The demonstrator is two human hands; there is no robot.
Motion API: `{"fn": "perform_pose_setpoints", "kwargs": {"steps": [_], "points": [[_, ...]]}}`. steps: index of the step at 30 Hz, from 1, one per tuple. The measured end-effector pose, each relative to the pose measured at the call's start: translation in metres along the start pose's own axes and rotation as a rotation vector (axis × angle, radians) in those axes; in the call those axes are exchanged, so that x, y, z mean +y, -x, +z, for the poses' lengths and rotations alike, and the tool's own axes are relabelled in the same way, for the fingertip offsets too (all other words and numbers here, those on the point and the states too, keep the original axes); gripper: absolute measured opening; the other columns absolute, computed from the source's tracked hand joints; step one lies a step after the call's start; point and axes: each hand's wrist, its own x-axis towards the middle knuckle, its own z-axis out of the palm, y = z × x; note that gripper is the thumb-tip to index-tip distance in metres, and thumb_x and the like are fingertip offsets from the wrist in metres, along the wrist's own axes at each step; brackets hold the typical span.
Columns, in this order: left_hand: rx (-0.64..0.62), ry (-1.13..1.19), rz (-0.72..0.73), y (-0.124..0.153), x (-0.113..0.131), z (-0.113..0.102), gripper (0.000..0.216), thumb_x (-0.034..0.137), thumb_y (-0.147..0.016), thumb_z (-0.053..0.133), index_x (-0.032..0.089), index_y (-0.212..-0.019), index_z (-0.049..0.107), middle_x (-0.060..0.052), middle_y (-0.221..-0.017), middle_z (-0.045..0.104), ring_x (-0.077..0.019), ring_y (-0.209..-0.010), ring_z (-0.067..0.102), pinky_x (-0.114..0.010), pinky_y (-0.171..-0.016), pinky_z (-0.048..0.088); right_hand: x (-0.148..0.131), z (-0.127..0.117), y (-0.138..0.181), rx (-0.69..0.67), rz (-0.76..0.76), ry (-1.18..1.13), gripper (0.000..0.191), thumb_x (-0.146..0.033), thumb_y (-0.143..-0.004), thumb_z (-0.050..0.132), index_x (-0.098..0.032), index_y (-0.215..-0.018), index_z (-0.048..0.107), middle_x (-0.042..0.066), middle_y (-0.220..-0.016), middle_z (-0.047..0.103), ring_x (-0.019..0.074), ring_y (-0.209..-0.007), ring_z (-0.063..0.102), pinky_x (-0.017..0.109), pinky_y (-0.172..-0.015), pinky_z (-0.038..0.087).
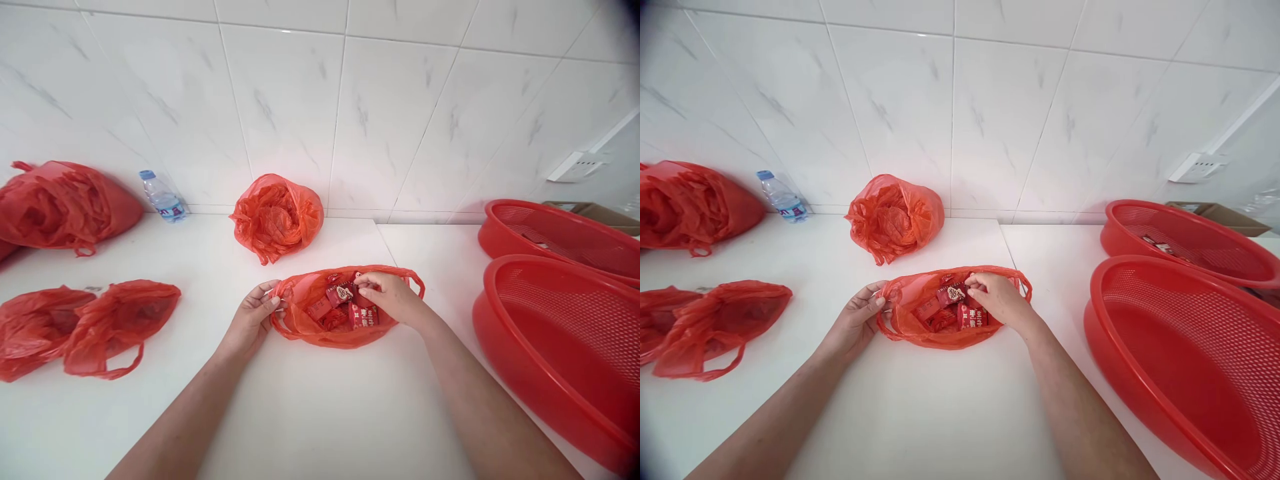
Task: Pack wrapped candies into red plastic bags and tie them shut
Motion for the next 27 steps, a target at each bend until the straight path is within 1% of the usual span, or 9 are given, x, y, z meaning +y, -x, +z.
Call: {"fn": "perform_pose_setpoints", "kwargs": {"steps": [4, 6, 9, 12, 15, 19, 23, 25, 27], "points": [[-0.004, 0.003, 0.006, 0.001, 0.000, 0.001, 0.039, 0.022, -0.070, 0.075, 0.019, -0.106, 0.059, -0.001, -0.079, 0.069, -0.0116, -0.070, 0.064, -0.021, -0.067, 0.050, -0.016, 0.016, -0.012, 0.067, -0.173, 0.106, 0.028, -0.016, -0.085, 0.042, -0.024, -0.098, 0.065, 0.001, -0.107, 0.064, 0.0150, -0.097, 0.057, 0.029, -0.084, 0.043], [-0.009, -0.001, 0.008, 0.001, 0.000, 0.001, 0.041, 0.022, -0.070, 0.075, 0.020, -0.107, 0.059, -0.002, -0.081, 0.069, -0.0119, -0.072, 0.065, -0.021, -0.067, 0.050, -0.022, 0.024, -0.019, 0.099, -0.227, 0.175, 0.032, -0.012, -0.085, 0.039, -0.023, -0.102, 0.064, 0.002, -0.108, 0.063, 0.0150, -0.098, 0.056, 0.028, -0.083, 0.042], [-0.020, -0.006, 0.005, 0.001, -0.001, 0.000, 0.041, 0.022, -0.070, 0.075, 0.020, -0.108, 0.059, -0.002, -0.083, 0.069, -0.0114, -0.072, 0.065, -0.021, -0.068, 0.050, -0.025, 0.034, -0.032, 0.129, -0.217, 0.300, 0.031, -0.012, -0.084, 0.042, -0.022, -0.103, 0.063, 0.004, -0.103, 0.065, 0.0172, -0.093, 0.057, 0.028, -0.075, 0.040], [-0.025, -0.004, 0.004, 0.000, -0.001, 0.000, 0.042, 0.022, -0.070, 0.075, 0.020, -0.108, 0.059, -0.002, -0.084, 0.069, -0.0122, -0.074, 0.065, -0.022, -0.070, 0.050, -0.022, 0.043, -0.042, 0.131, -0.170, 0.354, 0.018, -0.017, -0.083, 0.048, -0.020, -0.086, 0.065, 0.004, -0.088, 0.067, 0.0177, -0.081, 0.058, 0.027, -0.069, 0.038], [-0.023, 0.002, -0.007, 0.000, -0.001, 0.000, 0.043, 0.023, -0.069, 0.076, 0.020, -0.109, 0.059, -0.002, -0.083, 0.069, -0.0123, -0.071, 0.065, -0.023, -0.069, 0.050, -0.017, 0.048, -0.049, 0.149, -0.143, 0.348, 0.022, -0.018, -0.085, 0.045, -0.020, -0.072, 0.063, 0.002, -0.072, 0.065, 0.0154, -0.068, 0.056, 0.026, -0.064, 0.036], [-0.017, 0.004, -0.014, 0.000, 0.000, 0.000, 0.042, 0.023, -0.069, 0.075, 0.019, -0.108, 0.060, -0.002, -0.083, 0.069, -0.0119, -0.070, 0.065, -0.022, -0.067, 0.050, -0.014, 0.049, -0.054, 0.232, -0.158, 0.335, 0.025, -0.022, -0.089, 0.040, -0.019, -0.075, 0.061, 0.003, -0.076, 0.064, 0.0157, -0.072, 0.055, 0.026, -0.067, 0.036], [-0.016, -0.001, -0.010, 0.001, 0.000, 0.001, 0.039, 0.023, -0.071, 0.074, 0.020, -0.108, 0.060, -0.002, -0.084, 0.069, -0.0106, -0.066, 0.064, -0.022, -0.067, 0.050, -0.012, 0.051, -0.056, 0.290, -0.167, 0.308, 0.027, -0.025, -0.090, 0.036, -0.019, -0.072, 0.055, 0.004, -0.075, 0.062, 0.0165, -0.070, 0.053, 0.027, -0.065, 0.035], [-0.019, -0.004, -0.009, 0.001, 0.000, 0.000, 0.039, 0.022, -0.071, 0.074, 0.019, -0.108, 0.060, -0.003, -0.084, 0.069, -0.0105, -0.065, 0.063, -0.022, -0.067, 0.050, -0.013, 0.052, -0.055, 0.295, -0.177, 0.290, 0.027, -0.027, -0.091, 0.036, -0.019, -0.072, 0.054, 0.004, -0.074, 0.061, 0.0161, -0.070, 0.053, 0.027, -0.065, 0.035], [-0.024, -0.006, -0.008, 0.000, -0.001, 0.000, 0.040, 0.022, -0.071, 0.074, 0.019, -0.108, 0.060, -0.003, -0.085, 0.069, -0.0109, -0.065, 0.063, -0.023, -0.067, 0.050, -0.016, 0.051, -0.052, 0.265, -0.209, 0.251, 0.030, -0.030, -0.092, 0.035, -0.020, -0.071, 0.053, 0.002, -0.072, 0.060, 0.0151, -0.069, 0.053, 0.026, -0.065, 0.037]]}}
